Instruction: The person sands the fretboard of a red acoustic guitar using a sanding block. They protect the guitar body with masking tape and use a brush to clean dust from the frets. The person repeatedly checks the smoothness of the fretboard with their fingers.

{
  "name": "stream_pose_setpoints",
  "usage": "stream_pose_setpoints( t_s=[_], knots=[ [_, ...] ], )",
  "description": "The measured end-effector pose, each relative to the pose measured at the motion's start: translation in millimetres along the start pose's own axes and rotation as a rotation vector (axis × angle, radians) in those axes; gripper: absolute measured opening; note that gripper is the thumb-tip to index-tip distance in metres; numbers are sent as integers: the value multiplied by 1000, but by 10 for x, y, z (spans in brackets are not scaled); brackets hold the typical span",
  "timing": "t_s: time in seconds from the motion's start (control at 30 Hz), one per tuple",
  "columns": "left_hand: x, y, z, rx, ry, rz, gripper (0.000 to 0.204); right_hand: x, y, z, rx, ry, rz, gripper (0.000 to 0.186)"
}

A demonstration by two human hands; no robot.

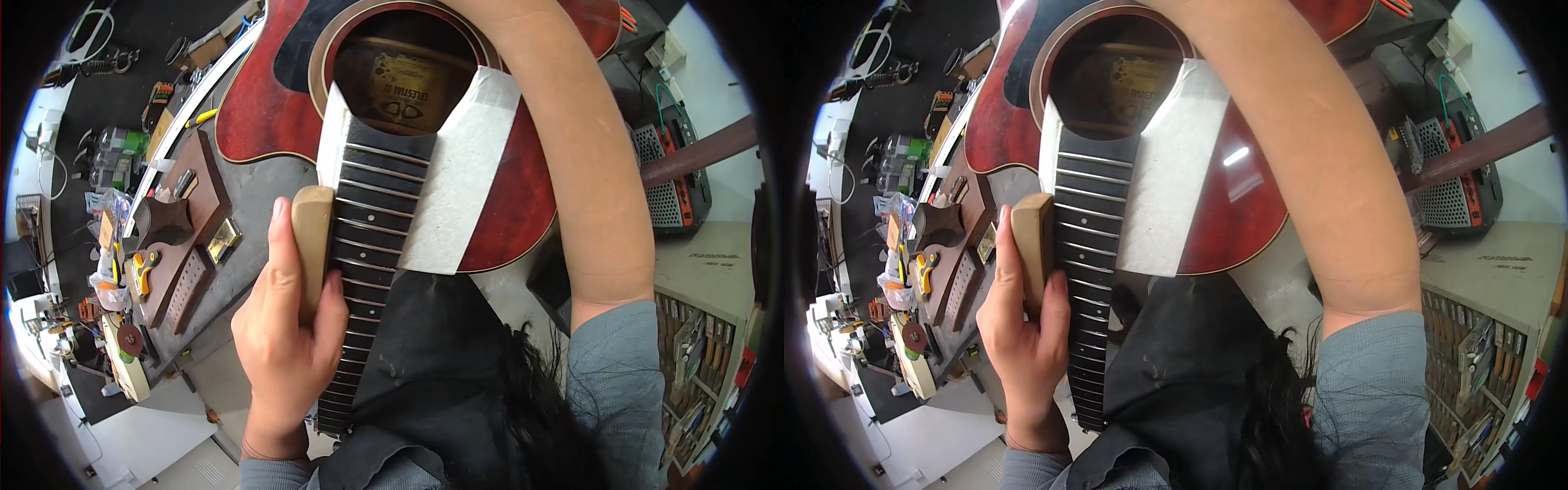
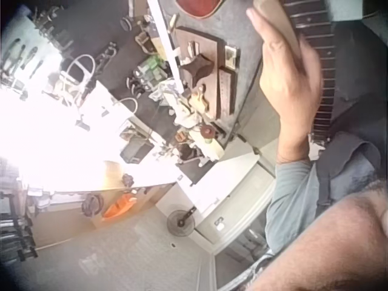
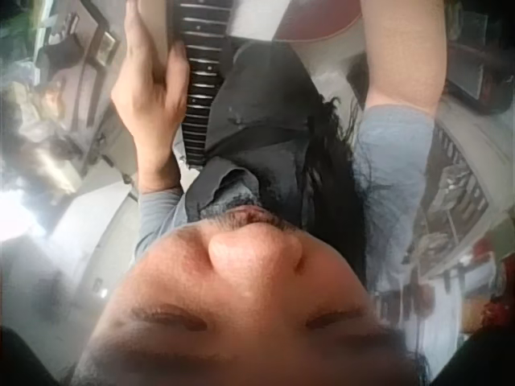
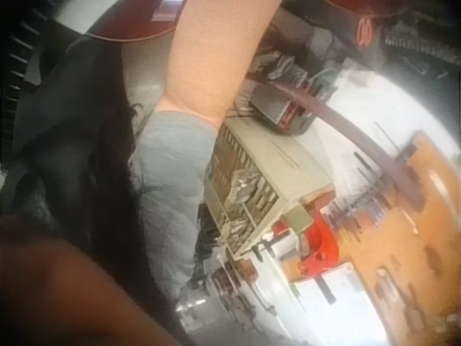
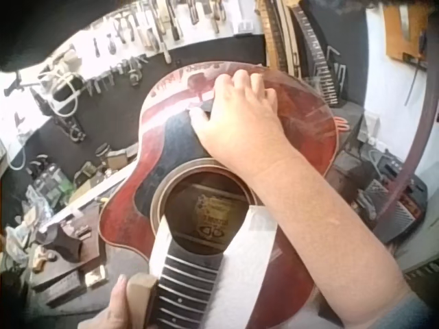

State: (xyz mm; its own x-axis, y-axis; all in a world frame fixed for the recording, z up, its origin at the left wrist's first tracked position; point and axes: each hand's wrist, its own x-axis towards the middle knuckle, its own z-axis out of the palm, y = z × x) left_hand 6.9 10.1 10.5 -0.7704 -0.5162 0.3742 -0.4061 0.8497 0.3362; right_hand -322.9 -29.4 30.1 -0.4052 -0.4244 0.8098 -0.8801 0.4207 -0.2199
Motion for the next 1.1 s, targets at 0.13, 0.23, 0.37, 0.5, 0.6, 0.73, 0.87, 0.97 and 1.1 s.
stream_pose_setpoints(
  t_s=[0.13,0.23,0.37,0.5,0.6,0.73,0.87,0.97,1.1],
  knots=[
    [207,31,60,-23,66,58,77,38,-10,-106,5,-56,9,58],
    [111,-10,54,-5,60,74,78,64,20,-97,29,-78,20,59],
    [-45,-9,-7,-27,-7,13,79,10,32,-41,-16,-17,10,60],
    [-32,-21,5,-27,13,29,81,25,7,-76,-5,-48,17,61],
    [-128,-23,-21,-9,-1,27,81,25,15,-63,-3,-45,17,61],
    [-81,-26,7,-30,20,36,81,24,57,-12,-48,-3,2,62],
    [-86,-47,18,-22,35,33,81,40,39,23,7,-38,-2,64],
    [-57,-17,-4,-30,21,-3,80,13,9,31,-4,-4,-19,64],
    [40,-5,12,-34,38,35,78,54,113,46,-21,2,-10,64]
  ],
)
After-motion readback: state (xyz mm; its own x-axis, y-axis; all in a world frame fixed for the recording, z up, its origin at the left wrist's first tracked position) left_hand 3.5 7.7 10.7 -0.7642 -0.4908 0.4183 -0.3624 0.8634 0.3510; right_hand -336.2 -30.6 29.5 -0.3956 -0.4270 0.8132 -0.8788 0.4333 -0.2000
